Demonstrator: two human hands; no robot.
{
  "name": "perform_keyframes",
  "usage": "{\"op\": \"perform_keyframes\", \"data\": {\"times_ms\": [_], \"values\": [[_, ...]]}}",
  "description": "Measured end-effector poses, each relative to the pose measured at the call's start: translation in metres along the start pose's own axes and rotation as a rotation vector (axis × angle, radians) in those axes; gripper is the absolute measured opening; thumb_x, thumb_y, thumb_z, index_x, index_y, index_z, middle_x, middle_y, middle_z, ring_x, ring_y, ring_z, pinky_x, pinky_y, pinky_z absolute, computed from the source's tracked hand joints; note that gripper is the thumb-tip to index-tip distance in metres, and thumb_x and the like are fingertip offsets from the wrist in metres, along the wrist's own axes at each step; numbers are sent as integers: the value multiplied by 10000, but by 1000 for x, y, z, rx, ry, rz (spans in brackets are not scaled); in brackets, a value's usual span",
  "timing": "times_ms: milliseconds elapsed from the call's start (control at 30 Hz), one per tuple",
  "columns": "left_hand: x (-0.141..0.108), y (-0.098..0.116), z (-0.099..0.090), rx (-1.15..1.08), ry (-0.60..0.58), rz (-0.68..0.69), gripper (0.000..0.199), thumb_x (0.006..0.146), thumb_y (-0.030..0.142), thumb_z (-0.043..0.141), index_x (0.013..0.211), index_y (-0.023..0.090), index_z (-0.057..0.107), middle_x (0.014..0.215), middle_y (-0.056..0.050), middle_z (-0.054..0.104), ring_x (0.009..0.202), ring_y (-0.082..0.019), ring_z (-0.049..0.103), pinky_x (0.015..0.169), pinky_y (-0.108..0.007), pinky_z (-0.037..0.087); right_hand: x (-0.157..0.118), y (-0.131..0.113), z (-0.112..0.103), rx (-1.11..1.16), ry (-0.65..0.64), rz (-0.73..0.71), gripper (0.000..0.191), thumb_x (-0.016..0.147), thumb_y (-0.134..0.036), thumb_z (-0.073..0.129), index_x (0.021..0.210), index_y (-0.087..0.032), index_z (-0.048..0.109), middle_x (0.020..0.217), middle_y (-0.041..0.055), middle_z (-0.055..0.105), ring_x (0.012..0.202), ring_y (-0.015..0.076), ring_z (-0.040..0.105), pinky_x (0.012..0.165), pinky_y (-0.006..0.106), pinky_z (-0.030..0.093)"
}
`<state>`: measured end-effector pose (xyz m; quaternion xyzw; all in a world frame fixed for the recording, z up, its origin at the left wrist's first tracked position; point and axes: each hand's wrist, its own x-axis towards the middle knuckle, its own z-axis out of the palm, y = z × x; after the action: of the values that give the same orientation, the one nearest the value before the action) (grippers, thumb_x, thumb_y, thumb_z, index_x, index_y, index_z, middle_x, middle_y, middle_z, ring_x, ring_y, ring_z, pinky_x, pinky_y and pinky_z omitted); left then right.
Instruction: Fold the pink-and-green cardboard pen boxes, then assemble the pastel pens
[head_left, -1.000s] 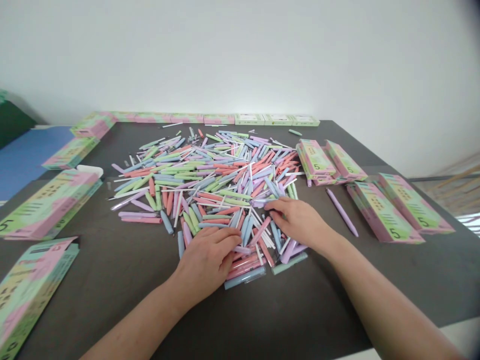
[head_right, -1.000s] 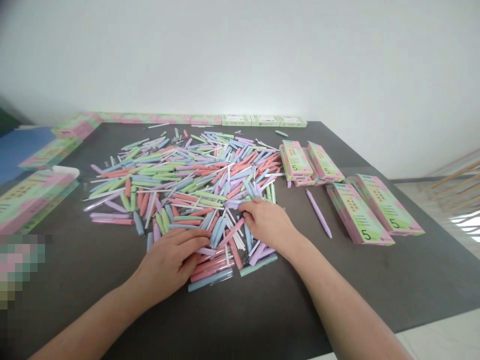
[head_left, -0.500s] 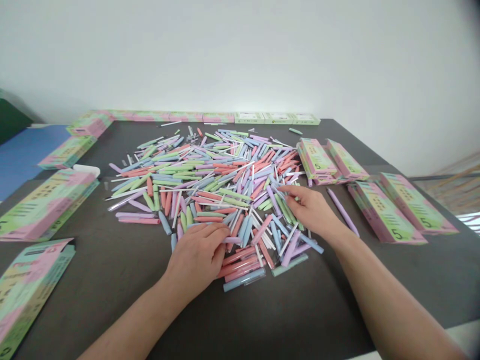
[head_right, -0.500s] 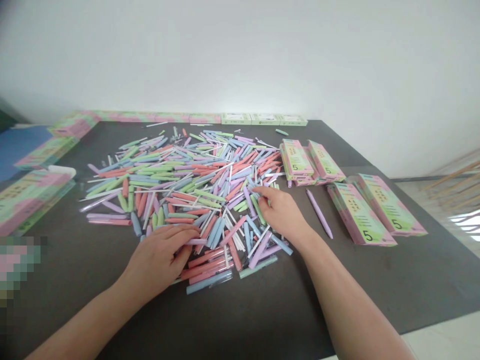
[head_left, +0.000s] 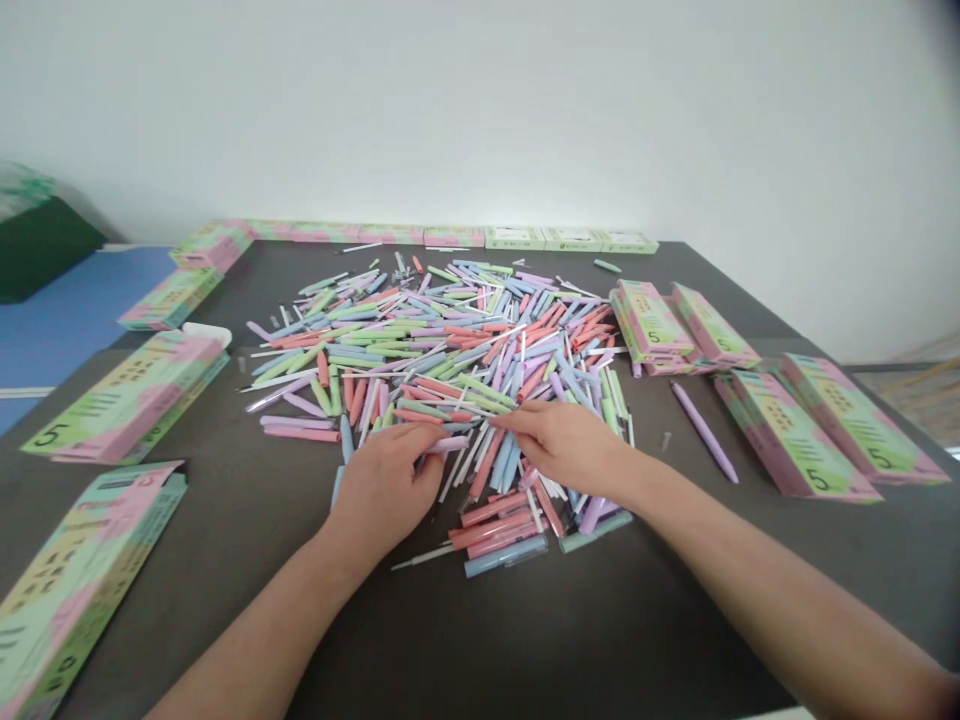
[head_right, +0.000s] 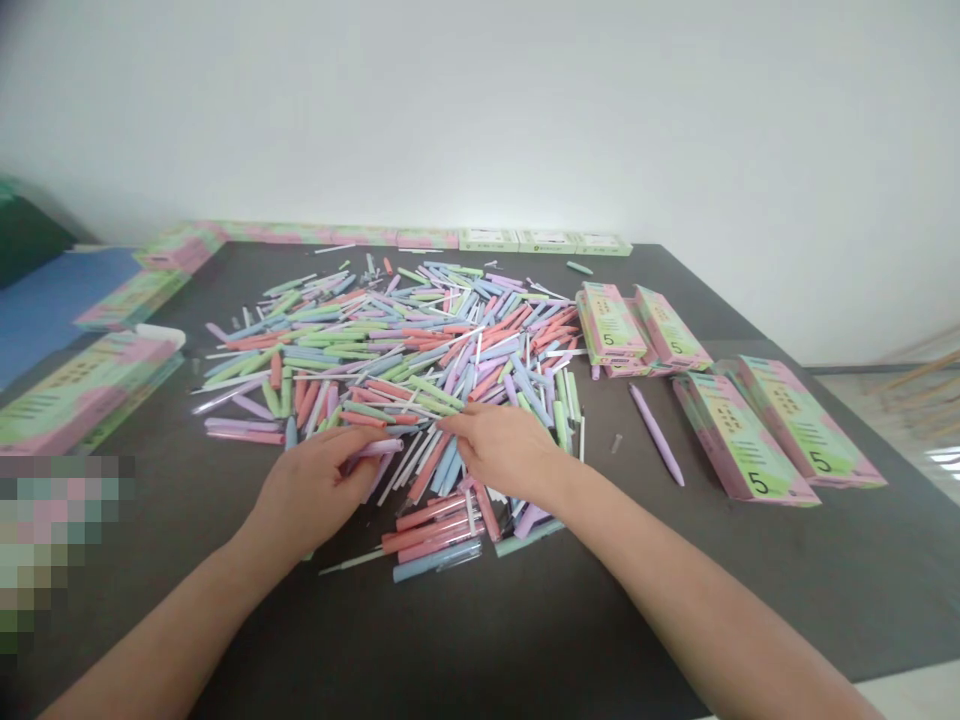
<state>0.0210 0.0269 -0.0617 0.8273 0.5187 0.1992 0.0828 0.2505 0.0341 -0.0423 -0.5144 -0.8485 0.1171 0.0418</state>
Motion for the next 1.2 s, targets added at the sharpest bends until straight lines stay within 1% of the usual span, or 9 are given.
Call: {"op": "perform_keyframes", "data": {"times_ms": [133,300,400,500,567,667,767,933,1200], "values": [[4,-7,-3,23,-31,-73,255,825,196,503,958,221,720,917,-35,755,832,-220,679,702,-288,481,17,1,5,-113,-33,50,448,931,-195,365,1331,-248,558,1123,82,694,973,239,672,788,308,472],[8,-10,-7,-78,-14,-189,257,845,273,521,995,231,726,973,-33,755,866,-220,676,717,-278,461,30,11,9,-98,-12,116,484,926,-184,362,1391,-228,490,1224,89,672,1026,246,659,821,318,469],[9,-14,-6,-118,-18,-263,270,842,322,525,990,232,732,841,-19,747,725,-197,651,639,-268,427,34,15,8,-84,18,122,507,915,-172,371,1411,-209,471,1226,97,678,1021,246,662,843,321,465],[10,-20,-4,-166,3,-335,289,830,342,528,992,224,736,705,3,704,619,-173,601,581,-256,391,35,17,4,-16,69,136,483,902,-160,374,1351,-192,550,1212,92,687,1023,235,661,859,309,456],[11,-23,-3,-220,31,-369,291,816,352,532,970,219,741,688,9,693,616,-172,596,587,-256,397,36,18,0,61,117,169,440,893,-154,377,1252,-183,631,1137,76,718,981,214,668,838,286,454],[12,-25,-3,-334,85,-399,273,800,335,541,941,219,744,745,14,713,652,-173,615,626,-260,428,36,17,-5,133,212,240,367,873,-152,397,1091,-168,692,908,50,747,823,192,674,749,266,451],[13,-24,-6,-439,166,-434,241,798,315,552,899,205,741,775,14,719,681,-169,623,648,-257,447,37,10,-7,134,266,228,348,873,-168,412,1107,-165,669,805,39,728,749,191,662,699,267,443],[14,-26,-12,-520,316,-457,196,807,293,559,845,192,723,809,17,716,781,-172,634,750,-263,463,43,-8,1,27,125,130,382,909,-214,416,1227,-175,624,1102,97,712,954,222,663,815,290,455],[16,-29,-14,-643,434,-523,163,782,265,586,856,185,708,786,25,713,744,-152,638,717,-243,472,44,-37,15,-65,-1,55,423,931,-227,369,1317,-190,538,1232,101,661,1042,257,658,818,337,486]]}}
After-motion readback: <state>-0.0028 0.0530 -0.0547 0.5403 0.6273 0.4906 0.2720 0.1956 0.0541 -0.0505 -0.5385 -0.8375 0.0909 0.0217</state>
